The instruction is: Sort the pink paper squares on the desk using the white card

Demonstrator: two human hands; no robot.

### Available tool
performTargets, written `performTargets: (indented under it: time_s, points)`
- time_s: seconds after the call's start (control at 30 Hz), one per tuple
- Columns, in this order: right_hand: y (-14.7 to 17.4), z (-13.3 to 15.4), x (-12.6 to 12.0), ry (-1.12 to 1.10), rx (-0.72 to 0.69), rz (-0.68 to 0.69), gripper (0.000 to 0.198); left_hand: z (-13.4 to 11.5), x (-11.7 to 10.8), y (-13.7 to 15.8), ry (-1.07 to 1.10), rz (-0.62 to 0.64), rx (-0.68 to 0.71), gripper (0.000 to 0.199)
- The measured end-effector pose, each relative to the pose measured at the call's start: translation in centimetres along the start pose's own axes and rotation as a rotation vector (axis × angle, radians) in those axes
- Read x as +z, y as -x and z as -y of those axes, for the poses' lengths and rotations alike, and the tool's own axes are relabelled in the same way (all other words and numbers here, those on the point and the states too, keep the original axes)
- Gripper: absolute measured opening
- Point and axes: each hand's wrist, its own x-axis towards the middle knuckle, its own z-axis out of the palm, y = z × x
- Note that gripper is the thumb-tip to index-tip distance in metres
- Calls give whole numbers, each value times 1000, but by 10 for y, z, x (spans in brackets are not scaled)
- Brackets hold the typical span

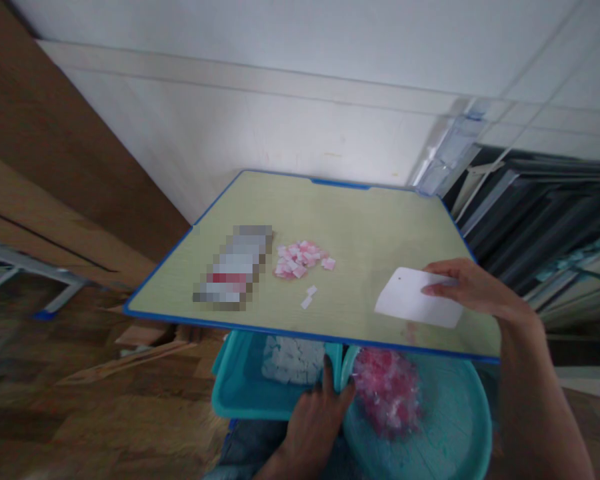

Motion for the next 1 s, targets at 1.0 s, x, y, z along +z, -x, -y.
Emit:
performTargets:
  time_s: [1.0]
  points:
    - [-44,51,7,-399,-90,-188,47,9,-9,-2,117,140,8,72]
